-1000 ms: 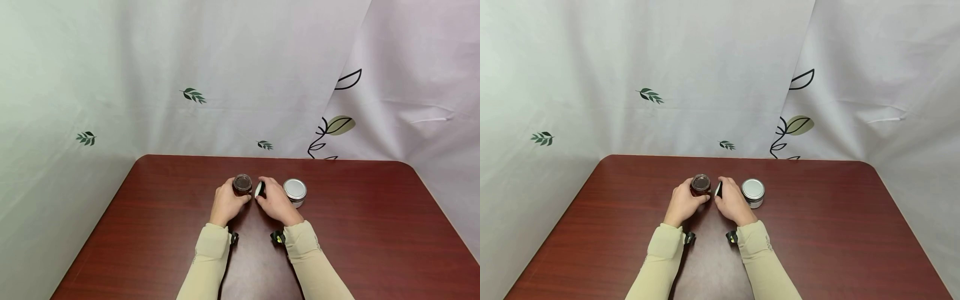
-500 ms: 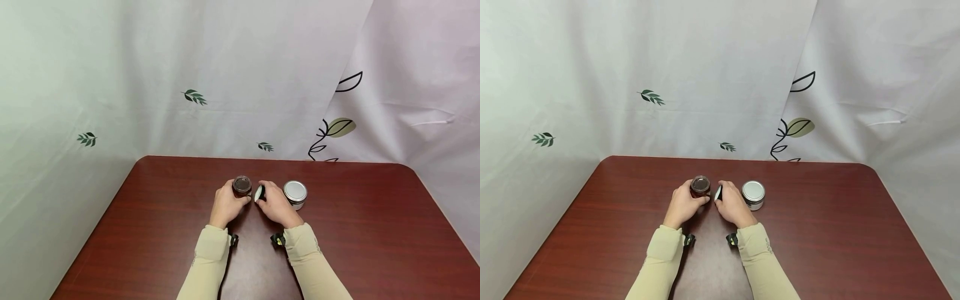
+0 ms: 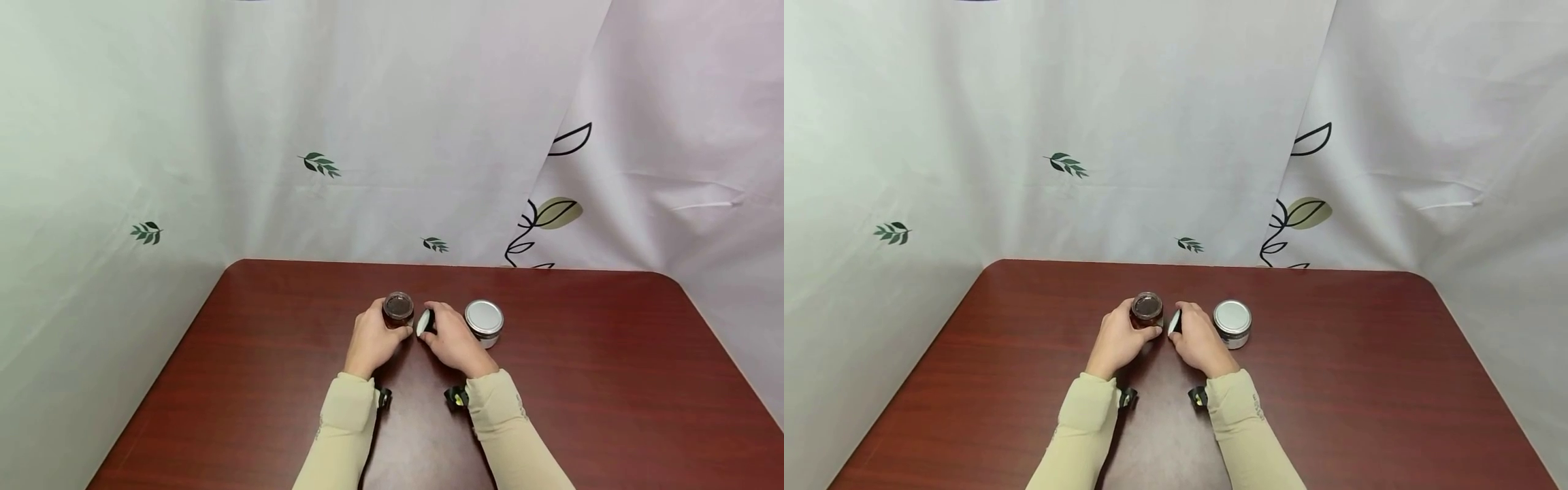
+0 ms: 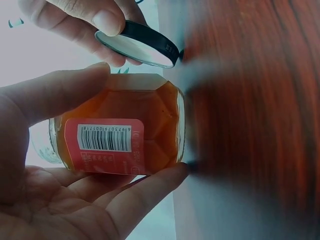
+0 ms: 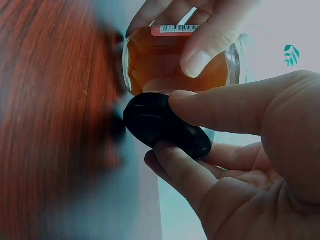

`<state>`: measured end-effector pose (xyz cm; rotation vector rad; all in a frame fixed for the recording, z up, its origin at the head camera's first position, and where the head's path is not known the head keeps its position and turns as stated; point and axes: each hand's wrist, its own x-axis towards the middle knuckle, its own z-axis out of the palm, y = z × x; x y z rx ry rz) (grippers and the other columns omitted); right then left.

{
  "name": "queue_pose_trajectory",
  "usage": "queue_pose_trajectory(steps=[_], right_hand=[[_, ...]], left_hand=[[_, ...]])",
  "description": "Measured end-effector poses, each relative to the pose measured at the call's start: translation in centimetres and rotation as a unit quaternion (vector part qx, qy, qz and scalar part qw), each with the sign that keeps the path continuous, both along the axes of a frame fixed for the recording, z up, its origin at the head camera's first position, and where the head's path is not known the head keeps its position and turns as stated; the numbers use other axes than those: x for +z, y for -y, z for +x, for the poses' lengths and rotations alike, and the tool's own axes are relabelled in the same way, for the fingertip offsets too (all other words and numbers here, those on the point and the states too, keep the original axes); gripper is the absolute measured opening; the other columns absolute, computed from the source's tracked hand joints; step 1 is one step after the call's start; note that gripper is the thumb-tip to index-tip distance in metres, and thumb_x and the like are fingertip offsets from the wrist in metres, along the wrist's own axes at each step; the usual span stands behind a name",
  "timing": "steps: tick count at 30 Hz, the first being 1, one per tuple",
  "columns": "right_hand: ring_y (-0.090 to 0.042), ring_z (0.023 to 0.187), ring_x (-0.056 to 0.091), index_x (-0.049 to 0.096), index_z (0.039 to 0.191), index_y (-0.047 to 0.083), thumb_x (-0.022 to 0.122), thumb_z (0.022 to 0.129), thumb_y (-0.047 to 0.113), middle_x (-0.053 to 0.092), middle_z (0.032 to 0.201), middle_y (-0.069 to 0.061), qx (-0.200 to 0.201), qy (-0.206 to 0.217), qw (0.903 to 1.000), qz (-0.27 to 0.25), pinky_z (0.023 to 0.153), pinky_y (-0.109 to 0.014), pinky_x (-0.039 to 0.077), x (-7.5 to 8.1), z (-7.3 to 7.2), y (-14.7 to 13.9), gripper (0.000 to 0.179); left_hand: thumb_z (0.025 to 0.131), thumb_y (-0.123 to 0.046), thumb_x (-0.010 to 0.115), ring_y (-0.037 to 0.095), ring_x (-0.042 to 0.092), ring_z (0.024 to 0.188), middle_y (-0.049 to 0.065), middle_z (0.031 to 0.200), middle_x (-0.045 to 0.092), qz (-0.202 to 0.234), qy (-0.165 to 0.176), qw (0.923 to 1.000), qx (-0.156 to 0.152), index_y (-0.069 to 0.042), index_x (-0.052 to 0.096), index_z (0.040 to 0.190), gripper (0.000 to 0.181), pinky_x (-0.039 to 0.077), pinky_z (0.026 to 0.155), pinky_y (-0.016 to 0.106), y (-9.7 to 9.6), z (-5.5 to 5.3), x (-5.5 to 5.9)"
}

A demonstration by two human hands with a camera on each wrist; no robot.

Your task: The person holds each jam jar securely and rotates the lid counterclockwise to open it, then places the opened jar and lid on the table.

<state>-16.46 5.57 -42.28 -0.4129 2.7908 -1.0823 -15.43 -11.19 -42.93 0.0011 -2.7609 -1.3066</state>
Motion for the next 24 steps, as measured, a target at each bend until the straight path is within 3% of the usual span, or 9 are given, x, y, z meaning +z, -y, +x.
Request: queue_pose_trajectory(steps=[9,24], right_hand=[[-0.034,0.122,0.056,0.051,0.139,-0.007,0.074,0.089,0.005,0.054,0.138,-0.023,0.004,-0.004,1.0000,0.006,0.101,-0.047,0.046,-0.06,-0.17,-0.18,0.057],[-0.035,0.127,0.054,0.049,0.142,-0.007,0.073,0.091,0.005,0.052,0.140,-0.024,-0.001,0.023,0.9993,0.029,0.101,-0.047,0.046,-0.36,-0.47,-0.17,0.057]], left_hand=[[0.079,-0.016,0.086,0.029,0.067,0.104,0.016,0.114,0.070,-0.007,-0.002,1.0000,-0.001,0.002,0.058,0.132,0.062,0.053,0.089,0.047,-0.08,0.06,0.05],[0.080,-0.019,0.085,0.029,0.066,0.106,0.015,0.117,0.069,-0.006,0.009,0.9999,0.007,0.001,0.056,0.134,0.064,0.052,0.091,0.047,0.18,-0.24,-0.02]])
